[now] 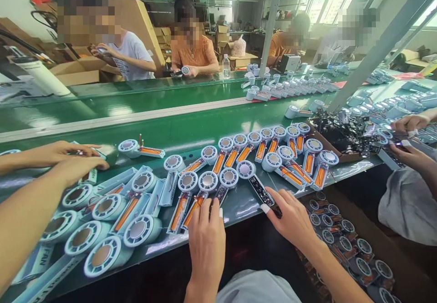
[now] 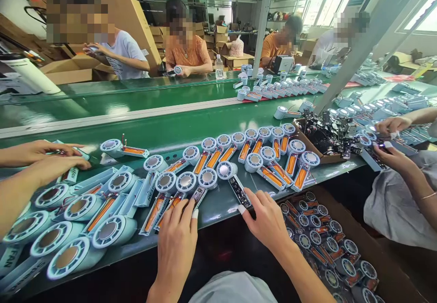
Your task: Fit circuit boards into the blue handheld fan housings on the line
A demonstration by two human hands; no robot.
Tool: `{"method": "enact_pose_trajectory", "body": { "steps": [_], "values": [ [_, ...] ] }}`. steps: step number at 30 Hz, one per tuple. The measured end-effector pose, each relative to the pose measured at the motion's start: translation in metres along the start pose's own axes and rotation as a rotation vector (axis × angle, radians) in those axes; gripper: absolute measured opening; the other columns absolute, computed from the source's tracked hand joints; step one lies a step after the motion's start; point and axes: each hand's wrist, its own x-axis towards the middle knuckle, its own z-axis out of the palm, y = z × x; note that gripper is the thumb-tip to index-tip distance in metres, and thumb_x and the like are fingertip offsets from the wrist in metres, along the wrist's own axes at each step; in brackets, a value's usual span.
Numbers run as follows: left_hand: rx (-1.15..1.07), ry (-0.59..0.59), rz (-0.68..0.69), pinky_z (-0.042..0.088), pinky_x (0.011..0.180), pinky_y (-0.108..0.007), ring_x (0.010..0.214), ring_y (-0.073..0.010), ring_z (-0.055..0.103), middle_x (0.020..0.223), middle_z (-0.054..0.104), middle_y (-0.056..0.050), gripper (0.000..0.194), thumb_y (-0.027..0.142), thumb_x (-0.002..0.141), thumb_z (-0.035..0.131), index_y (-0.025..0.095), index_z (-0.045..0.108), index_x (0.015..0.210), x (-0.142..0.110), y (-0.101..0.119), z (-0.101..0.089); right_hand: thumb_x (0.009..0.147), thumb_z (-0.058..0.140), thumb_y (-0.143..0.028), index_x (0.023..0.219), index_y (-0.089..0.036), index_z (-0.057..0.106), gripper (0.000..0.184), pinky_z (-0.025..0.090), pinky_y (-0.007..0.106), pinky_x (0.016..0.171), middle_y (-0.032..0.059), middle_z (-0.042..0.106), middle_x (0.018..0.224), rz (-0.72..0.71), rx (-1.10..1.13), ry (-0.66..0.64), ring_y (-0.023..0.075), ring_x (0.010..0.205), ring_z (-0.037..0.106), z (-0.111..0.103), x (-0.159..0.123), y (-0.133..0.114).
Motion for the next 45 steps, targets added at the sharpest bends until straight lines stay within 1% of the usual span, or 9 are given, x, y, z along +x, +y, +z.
{"method": "enact_pose_trajectory", "body": {
  "steps": [5, 9, 14, 19, 28, 33, 37, 40, 45],
  "values": [
    [-0.261, 0.021, -0.006, 0.058, 0.092, -0.044, 0.107, -0.0283, 0.068, 0.119, 0.072, -0.014, 0.027, 0.023, 0.101, 0.051, 0.016, 0.057, 0.126, -0.014, 0.002, 0.019, 0.095, 0.049, -0.022, 0.137, -0.021, 0.052, 0.042, 0.053, 0.044, 0.093, 0.0117, 0.066, 0.119, -0.029, 0.153, 0.096, 0.0267, 0.109, 0.064, 0.012, 0.003, 0.005],
    [-0.332, 0.026, 0.03, 0.057, 0.094, -0.042, 0.111, -0.0266, 0.069, 0.123, 0.072, -0.013, 0.041, 0.022, 0.1, 0.054, 0.019, 0.048, 0.14, -0.022, -0.008, 0.027, 0.097, 0.05, -0.023, 0.135, -0.022, 0.056, 0.039, 0.054, 0.045, 0.092, 0.0104, 0.068, 0.114, -0.002, 0.206, 0.157, 0.0258, 0.105, 0.065, 0.023, 0.0, 0.005],
    [-0.303, 0.035, 0.157, 0.055, 0.095, -0.041, 0.111, -0.0254, 0.069, 0.128, 0.07, -0.012, 0.042, 0.017, 0.099, 0.052, 0.021, 0.051, 0.141, -0.02, -0.016, 0.028, 0.097, 0.051, -0.022, 0.137, -0.023, 0.058, 0.04, 0.053, 0.043, 0.087, 0.0099, 0.067, 0.109, -0.002, 0.183, 0.195, 0.0251, 0.1, 0.064, 0.031, -0.005, 0.002],
    [-0.277, 0.096, 0.11, 0.053, 0.093, -0.041, 0.108, -0.0268, 0.07, 0.125, 0.073, -0.01, 0.042, 0.013, 0.097, 0.055, 0.021, 0.055, 0.139, -0.024, -0.008, 0.032, 0.095, 0.05, -0.018, 0.134, -0.021, 0.059, 0.039, 0.052, 0.043, 0.086, 0.0102, 0.069, 0.106, -0.052, 0.103, 0.256, 0.0254, 0.097, 0.064, 0.034, -0.003, 0.0],
    [-0.333, 0.129, 0.039, 0.054, 0.093, -0.04, 0.106, -0.025, 0.07, 0.119, 0.075, -0.008, 0.041, 0.014, 0.097, 0.055, 0.024, 0.058, 0.136, -0.025, -0.003, 0.031, 0.095, 0.049, -0.02, 0.13, -0.02, 0.059, 0.037, 0.053, 0.042, 0.083, 0.0095, 0.071, 0.102, -0.089, 0.075, 0.219, 0.0252, 0.093, 0.066, 0.029, 0.003, 0.003],
    [-0.363, 0.017, -0.06, 0.053, 0.099, -0.042, 0.114, -0.0255, 0.066, 0.125, 0.071, -0.008, 0.047, 0.016, 0.098, 0.05, 0.025, 0.049, 0.145, -0.022, 0.006, 0.022, 0.096, 0.048, -0.022, 0.142, -0.02, 0.049, 0.047, 0.052, 0.043, 0.085, 0.0099, 0.069, 0.108, -0.093, 0.078, 0.075, 0.0267, 0.096, 0.063, 0.017, 0.009, 0.004],
    [-0.281, -0.062, -0.079, 0.055, 0.092, -0.044, 0.104, -0.0265, 0.066, 0.115, 0.071, -0.008, 0.052, 0.012, 0.096, 0.047, 0.027, 0.049, 0.146, -0.017, 0.01, 0.021, 0.097, 0.048, -0.025, 0.143, -0.019, 0.051, 0.047, 0.052, 0.043, 0.082, 0.0098, 0.069, 0.103, -0.123, 0.039, -0.028, 0.0269, 0.091, 0.062, 0.012, 0.018, 0.006],
    [-0.289, -0.043, -0.076, 0.055, 0.09, -0.045, 0.099, -0.0264, 0.066, 0.112, 0.072, -0.008, 0.047, 0.012, 0.095, 0.05, 0.025, 0.055, 0.14, -0.015, 0.008, 0.024, 0.095, 0.048, -0.022, 0.137, -0.019, 0.057, 0.043, 0.052, 0.043, 0.083, 0.0095, 0.07, 0.102, -0.1, 0.08, 0.002, 0.0265, 0.092, 0.063, 0.014, 0.022, 0.006],
    [-0.378, -0.025, -0.1, 0.052, 0.097, -0.046, 0.118, -0.0277, 0.063, 0.126, 0.071, -0.006, 0.044, 0.011, 0.094, 0.05, 0.025, 0.059, 0.135, -0.014, 0.007, 0.029, 0.094, 0.05, -0.022, 0.133, -0.021, 0.059, 0.04, 0.053, 0.041, 0.086, 0.0076, 0.07, 0.101, -0.051, 0.169, 0.044, 0.0244, 0.092, 0.065, 0.019, 0.02, 0.004]
  ]
}}
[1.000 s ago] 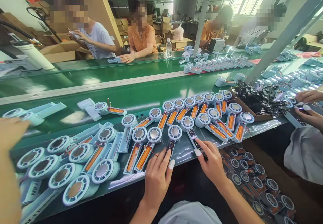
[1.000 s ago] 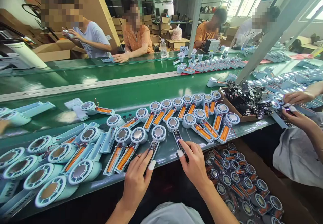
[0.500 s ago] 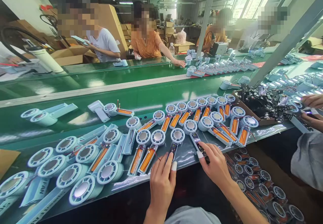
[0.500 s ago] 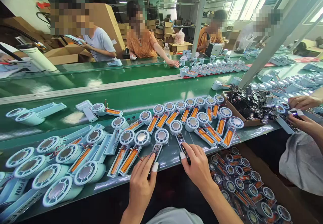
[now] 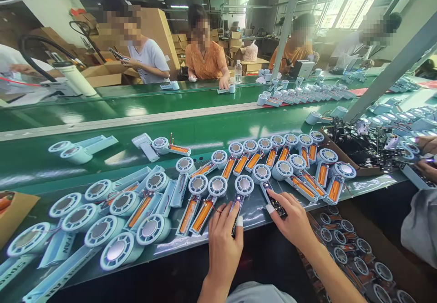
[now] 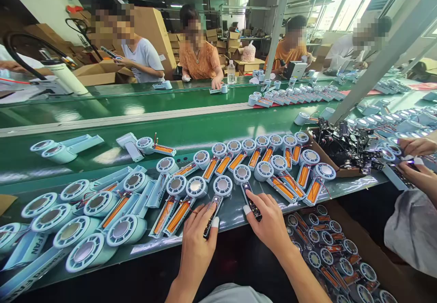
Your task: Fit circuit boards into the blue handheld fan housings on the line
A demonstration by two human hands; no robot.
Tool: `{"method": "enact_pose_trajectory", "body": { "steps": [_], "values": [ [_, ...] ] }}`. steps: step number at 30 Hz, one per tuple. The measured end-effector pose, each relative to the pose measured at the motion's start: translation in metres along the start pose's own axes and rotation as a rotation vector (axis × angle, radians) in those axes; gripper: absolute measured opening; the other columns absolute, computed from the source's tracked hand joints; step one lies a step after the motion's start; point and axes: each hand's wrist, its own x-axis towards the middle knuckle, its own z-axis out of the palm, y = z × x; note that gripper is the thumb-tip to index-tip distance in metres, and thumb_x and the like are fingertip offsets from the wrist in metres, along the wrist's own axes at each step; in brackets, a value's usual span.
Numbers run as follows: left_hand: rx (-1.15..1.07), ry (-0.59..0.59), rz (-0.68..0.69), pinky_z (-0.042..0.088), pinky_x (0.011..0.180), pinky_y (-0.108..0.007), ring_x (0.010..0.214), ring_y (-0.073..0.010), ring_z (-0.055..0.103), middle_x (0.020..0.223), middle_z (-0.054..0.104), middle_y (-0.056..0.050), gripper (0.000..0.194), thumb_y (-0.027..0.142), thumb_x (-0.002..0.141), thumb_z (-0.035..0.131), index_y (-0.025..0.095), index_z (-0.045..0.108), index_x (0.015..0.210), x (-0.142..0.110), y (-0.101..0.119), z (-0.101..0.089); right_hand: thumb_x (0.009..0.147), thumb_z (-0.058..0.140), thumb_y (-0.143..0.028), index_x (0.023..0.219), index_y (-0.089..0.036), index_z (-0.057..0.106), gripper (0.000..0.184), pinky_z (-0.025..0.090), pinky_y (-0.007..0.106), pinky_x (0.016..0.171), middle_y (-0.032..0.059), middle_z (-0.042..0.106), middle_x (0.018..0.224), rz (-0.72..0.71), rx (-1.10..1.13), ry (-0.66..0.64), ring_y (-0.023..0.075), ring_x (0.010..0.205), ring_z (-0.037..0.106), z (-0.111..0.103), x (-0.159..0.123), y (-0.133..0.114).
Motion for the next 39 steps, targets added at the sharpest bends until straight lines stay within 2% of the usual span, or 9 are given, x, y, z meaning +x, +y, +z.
{"method": "enact_pose_trajectory", "body": {
  "steps": [6, 12, 18, 24, 39],
  "values": [
    [0.035, 0.03, 0.039, 0.05, 0.101, -0.051, 0.121, -0.0301, 0.062, 0.126, 0.072, -0.006, 0.045, 0.01, 0.093, 0.052, 0.025, 0.058, 0.135, 0.0, -0.001, 0.004, 0.092, 0.052, -0.02, 0.126, -0.02, 0.063, 0.036, 0.052, 0.041, 0.082, 0.0065, 0.068, 0.094, -0.001, -0.001, 0.078, 0.0238, 0.087, 0.062, 0.007, 0.002, 0.001],
    [0.053, 0.047, 0.042, 0.05, 0.1, -0.05, 0.12, -0.0295, 0.061, 0.125, 0.072, -0.006, 0.042, 0.011, 0.095, 0.052, 0.023, 0.057, 0.135, -0.002, -0.002, 0.007, 0.091, 0.054, -0.018, 0.127, -0.019, 0.061, 0.037, 0.051, 0.038, 0.079, 0.0048, 0.067, 0.091, -0.058, -0.002, 0.091, 0.0224, 0.084, 0.061, 0.007, -0.006, -0.008],
    [0.065, 0.049, 0.044, 0.049, 0.101, -0.051, 0.121, -0.0301, 0.061, 0.125, 0.072, -0.006, 0.042, 0.01, 0.094, 0.052, 0.023, 0.058, 0.134, -0.001, -0.001, 0.008, 0.094, 0.055, -0.019, 0.125, -0.018, 0.061, 0.032, 0.05, 0.039, 0.078, 0.006, 0.065, 0.089, -0.075, -0.039, 0.183, 0.0229, 0.082, 0.058, 0.016, -0.014, -0.011],
    [0.066, 0.039, 0.05, 0.049, 0.1, -0.051, 0.12, -0.0304, 0.061, 0.125, 0.072, -0.006, 0.043, 0.01, 0.094, 0.052, 0.022, 0.057, 0.134, 0.0, -0.002, 0.008, 0.093, 0.056, -0.019, 0.125, -0.018, 0.06, 0.033, 0.049, 0.04, 0.077, 0.0064, 0.063, 0.089, -0.073, -0.021, 0.186, 0.0228, 0.081, 0.056, 0.022, -0.015, -0.008],
    [0.08, 0.023, 0.063, 0.048, 0.101, -0.051, 0.121, -0.0305, 0.059, 0.126, 0.071, -0.007, 0.043, 0.01, 0.094, 0.052, 0.022, 0.055, 0.135, -0.001, -0.002, 0.007, 0.093, 0.056, -0.019, 0.126, -0.019, 0.06, 0.033, 0.049, 0.039, 0.078, 0.0063, 0.064, 0.091, -0.067, 0.005, 0.185, 0.0223, 0.081, 0.056, 0.019, -0.013, -0.009]
  ]
}}
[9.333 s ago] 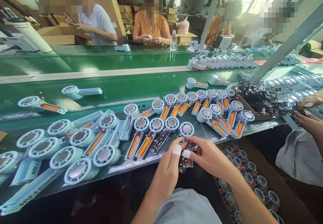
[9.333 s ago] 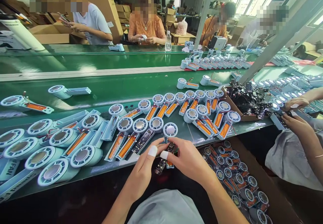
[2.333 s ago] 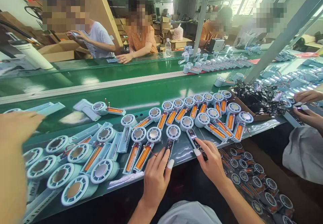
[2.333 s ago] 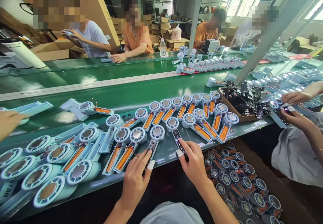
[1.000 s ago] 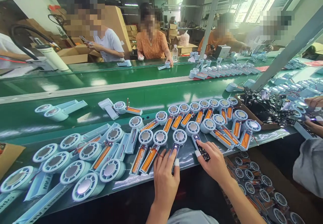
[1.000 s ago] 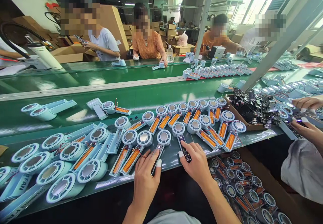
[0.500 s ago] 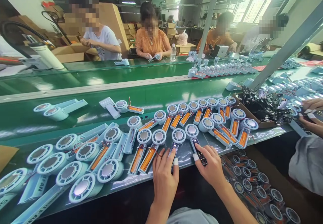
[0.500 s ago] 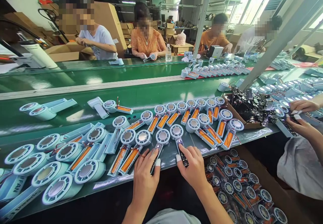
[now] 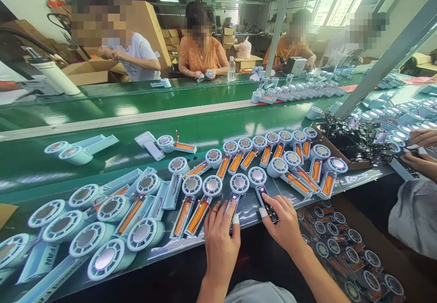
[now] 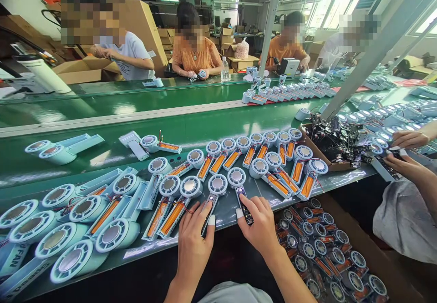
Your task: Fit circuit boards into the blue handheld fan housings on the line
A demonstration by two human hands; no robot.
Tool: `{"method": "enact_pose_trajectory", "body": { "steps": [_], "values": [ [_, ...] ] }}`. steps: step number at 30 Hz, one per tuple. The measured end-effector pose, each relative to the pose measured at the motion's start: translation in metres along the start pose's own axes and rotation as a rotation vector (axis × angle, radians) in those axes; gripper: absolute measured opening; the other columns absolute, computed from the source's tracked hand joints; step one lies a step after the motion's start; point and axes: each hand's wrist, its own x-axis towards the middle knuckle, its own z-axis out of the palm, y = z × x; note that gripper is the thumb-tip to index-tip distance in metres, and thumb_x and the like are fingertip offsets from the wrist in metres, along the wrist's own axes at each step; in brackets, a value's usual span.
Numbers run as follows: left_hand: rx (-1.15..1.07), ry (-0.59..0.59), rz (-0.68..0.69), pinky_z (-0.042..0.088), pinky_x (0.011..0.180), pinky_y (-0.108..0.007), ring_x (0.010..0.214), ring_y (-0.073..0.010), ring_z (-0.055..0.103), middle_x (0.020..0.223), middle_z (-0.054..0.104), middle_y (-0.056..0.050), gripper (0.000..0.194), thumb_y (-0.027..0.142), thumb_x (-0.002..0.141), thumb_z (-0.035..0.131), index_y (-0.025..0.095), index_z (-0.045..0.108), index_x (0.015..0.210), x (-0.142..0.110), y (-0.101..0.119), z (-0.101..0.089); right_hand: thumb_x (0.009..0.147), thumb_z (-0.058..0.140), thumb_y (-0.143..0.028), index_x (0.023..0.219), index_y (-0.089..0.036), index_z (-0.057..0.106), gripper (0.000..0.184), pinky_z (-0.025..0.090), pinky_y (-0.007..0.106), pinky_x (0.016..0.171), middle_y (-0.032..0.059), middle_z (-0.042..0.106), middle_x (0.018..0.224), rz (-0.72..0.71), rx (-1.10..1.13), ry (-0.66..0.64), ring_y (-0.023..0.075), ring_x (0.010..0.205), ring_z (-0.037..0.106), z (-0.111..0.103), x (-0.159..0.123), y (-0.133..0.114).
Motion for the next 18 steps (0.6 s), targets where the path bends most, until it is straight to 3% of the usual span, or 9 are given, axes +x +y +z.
{"method": "enact_pose_trajectory", "body": {
  "steps": [11, 18],
  "values": [
    [-0.047, -0.041, -0.04, 0.048, 0.103, -0.053, 0.125, -0.0309, 0.058, 0.129, 0.069, -0.009, 0.041, 0.015, 0.096, 0.051, 0.022, 0.053, 0.136, 0.0, 0.001, -0.003, 0.095, 0.053, -0.024, 0.126, -0.02, 0.058, 0.032, 0.051, 0.042, 0.079, 0.0071, 0.066, 0.094, 0.02, -0.036, -0.062, 0.0243, 0.084, 0.059, -0.005, 0.001, 0.0],
    [-0.252, -0.21, -0.177, 0.048, 0.109, -0.057, 0.138, -0.0302, 0.051, 0.15, 0.054, -0.012, 0.048, 0.03, 0.103, 0.035, 0.021, 0.043, 0.149, -0.005, 0.022, -0.019, 0.093, 0.058, -0.038, 0.138, -0.026, 0.051, 0.048, 0.058, 0.045, 0.088, 0.0147, 0.057, 0.135, 0.071, -0.151, -0.285, 0.0308, 0.114, 0.064, -0.025, 0.002, -0.034]
  ]
}}
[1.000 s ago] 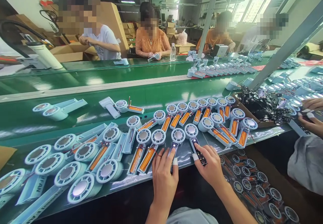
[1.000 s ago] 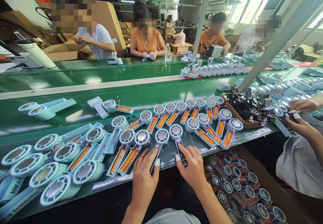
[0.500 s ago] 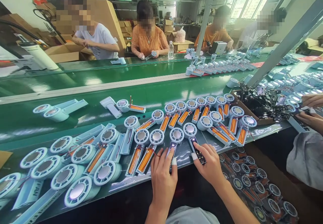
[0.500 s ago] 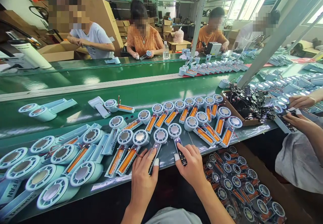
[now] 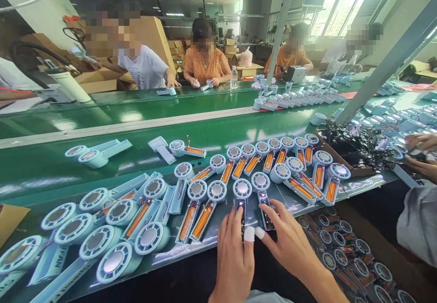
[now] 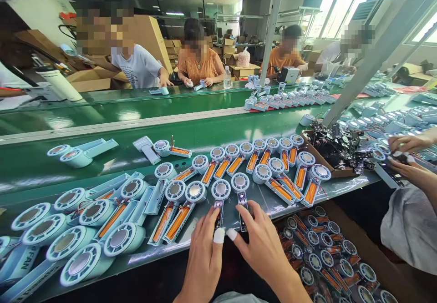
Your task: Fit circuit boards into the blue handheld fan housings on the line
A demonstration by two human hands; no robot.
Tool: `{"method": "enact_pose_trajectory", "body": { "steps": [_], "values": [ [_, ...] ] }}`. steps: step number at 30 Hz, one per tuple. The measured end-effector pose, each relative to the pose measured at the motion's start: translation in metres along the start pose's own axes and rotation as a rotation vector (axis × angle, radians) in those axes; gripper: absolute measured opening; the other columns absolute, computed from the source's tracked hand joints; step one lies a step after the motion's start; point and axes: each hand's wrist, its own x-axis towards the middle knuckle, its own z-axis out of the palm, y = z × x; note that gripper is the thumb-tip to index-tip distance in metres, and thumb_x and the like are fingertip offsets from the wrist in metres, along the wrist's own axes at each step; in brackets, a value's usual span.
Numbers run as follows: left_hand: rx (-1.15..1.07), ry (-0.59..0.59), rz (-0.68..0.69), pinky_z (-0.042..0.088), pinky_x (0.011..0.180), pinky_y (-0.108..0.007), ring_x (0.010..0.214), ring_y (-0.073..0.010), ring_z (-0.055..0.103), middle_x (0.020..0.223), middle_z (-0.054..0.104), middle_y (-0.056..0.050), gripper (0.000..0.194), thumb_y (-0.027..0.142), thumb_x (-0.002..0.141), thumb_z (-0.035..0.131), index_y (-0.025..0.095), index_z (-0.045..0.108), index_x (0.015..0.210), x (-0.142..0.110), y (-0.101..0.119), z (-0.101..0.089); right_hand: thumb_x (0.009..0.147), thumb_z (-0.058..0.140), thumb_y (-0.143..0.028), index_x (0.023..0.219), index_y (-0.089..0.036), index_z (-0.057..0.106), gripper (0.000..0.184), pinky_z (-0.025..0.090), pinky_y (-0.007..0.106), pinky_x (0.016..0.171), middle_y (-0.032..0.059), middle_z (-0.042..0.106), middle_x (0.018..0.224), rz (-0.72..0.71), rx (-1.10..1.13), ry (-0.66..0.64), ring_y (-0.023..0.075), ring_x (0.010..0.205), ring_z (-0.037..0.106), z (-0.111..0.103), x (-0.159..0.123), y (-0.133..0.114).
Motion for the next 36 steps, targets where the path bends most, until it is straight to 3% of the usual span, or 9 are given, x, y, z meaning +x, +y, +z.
{"method": "enact_pose_trajectory", "body": {
  "steps": [4, 8, 16, 21, 23, 26, 30, 33, 36],
  "values": [
    [-0.23, -0.145, -0.157, 0.045, 0.113, -0.056, 0.139, -0.0291, 0.051, 0.148, 0.056, -0.013, 0.052, 0.038, 0.104, 0.024, 0.02, 0.055, 0.142, 0.009, 0.016, -0.007, 0.088, 0.056, -0.033, 0.131, -0.021, 0.054, 0.044, 0.06, 0.049, 0.081, 0.0221, 0.054, 0.137, 0.024, -0.137, 0.049, 0.0373, 0.111, 0.065, 0.014, -0.002, -0.025],
    [-0.459, -0.182, -0.234, 0.048, 0.111, -0.043, 0.129, -0.0234, 0.059, 0.136, 0.064, -0.011, 0.054, 0.042, 0.105, 0.021, 0.024, 0.066, 0.129, 0.023, 0.024, -0.017, 0.081, 0.055, -0.025, 0.107, -0.018, 0.059, 0.027, 0.058, 0.048, 0.066, 0.0263, 0.059, 0.121, 0.079, -0.274, 0.112, 0.0351, 0.084, 0.069, 0.031, 0.01, -0.031],
    [-0.599, 0.128, -0.288, 0.052, 0.1, -0.044, 0.109, -0.0243, 0.063, 0.116, 0.068, -0.012, 0.052, 0.047, 0.105, 0.023, 0.02, 0.067, 0.111, 0.019, -0.011, -0.002, 0.088, 0.052, -0.036, 0.095, -0.02, 0.059, 0.018, 0.057, 0.044, 0.062, 0.0206, 0.062, 0.11, -0.045, -0.342, 0.151, 0.0325, 0.079, 0.068, 0.034, 0.028, 0.009],
    [-0.649, 0.289, -0.302, 0.054, 0.093, -0.04, 0.101, -0.0228, 0.064, 0.109, 0.068, -0.011, 0.046, 0.043, 0.105, 0.025, 0.021, 0.065, 0.109, 0.016, -0.026, 0.012, 0.097, 0.051, -0.044, 0.111, -0.025, 0.06, 0.026, 0.057, 0.034, 0.071, 0.0111, 0.068, 0.116, -0.144, 0.009, 0.141, 0.0272, 0.096, 0.07, -0.011, 0.041, 0.028],
    [-0.617, 0.259, -0.24, 0.053, 0.095, -0.04, 0.103, -0.0231, 0.064, 0.107, 0.068, -0.011, 0.04, 0.038, 0.105, 0.029, 0.021, 0.065, 0.104, 0.017, -0.025, 0.012, 0.097, 0.05, -0.048, 0.111, -0.024, 0.061, 0.029, 0.056, 0.034, 0.077, 0.0105, 0.067, 0.119, -0.133, 0.092, 0.147, 0.0273, 0.104, 0.067, -0.035, 0.075, 0.03],
    [-0.503, 0.149, -0.107, 0.053, 0.092, -0.04, 0.102, -0.0243, 0.065, 0.106, 0.069, -0.011, 0.033, 0.028, 0.101, 0.034, 0.021, 0.066, 0.097, 0.021, -0.019, 0.005, 0.098, 0.048, -0.047, 0.093, -0.02, 0.062, 0.031, 0.053, 0.034, 0.075, 0.0116, 0.067, 0.104, -0.031, -0.014, 0.002, 0.0251, 0.092, 0.065, -0.055, 0.162, 0.024],
    [-0.418, 0.069, -0.069, 0.053, 0.089, -0.041, 0.098, -0.0247, 0.065, 0.103, 0.069, -0.011, 0.032, 0.025, 0.099, 0.034, 0.02, 0.066, 0.097, 0.024, -0.013, -0.005, 0.1, 0.053, -0.041, 0.104, -0.014, 0.064, 0.03, 0.054, 0.037, 0.083, 0.0104, 0.067, 0.104, 0.085, -0.162, -0.156, 0.0229, 0.097, 0.064, -0.042, 0.28, 0.011],
    [-0.442, 0.08, -0.1, 0.053, 0.089, -0.04, 0.098, -0.0247, 0.065, 0.103, 0.069, -0.012, 0.029, 0.026, 0.098, 0.038, 0.019, 0.065, 0.104, 0.022, -0.016, -0.002, 0.098, 0.061, -0.039, 0.122, -0.016, 0.062, 0.033, 0.057, 0.042, 0.087, 0.0085, 0.065, 0.119, 0.122, -0.199, -0.235, 0.0217, 0.101, 0.066, -0.018, 0.32, 0.004],
    [-0.483, 0.141, -0.141, 0.053, 0.091, -0.04, 0.099, -0.0256, 0.066, 0.106, 0.071, -0.014, 0.03, 0.029, 0.095, 0.043, 0.018, 0.064, 0.113, 0.016, -0.019, 0.008, 0.098, 0.063, -0.037, 0.128, -0.017, 0.06, 0.036, 0.057, 0.044, 0.089, 0.0098, 0.062, 0.127, 0.14, -0.242, -0.31, 0.0234, 0.107, 0.065, 0.003, 0.326, 0.0]
  ]
}}
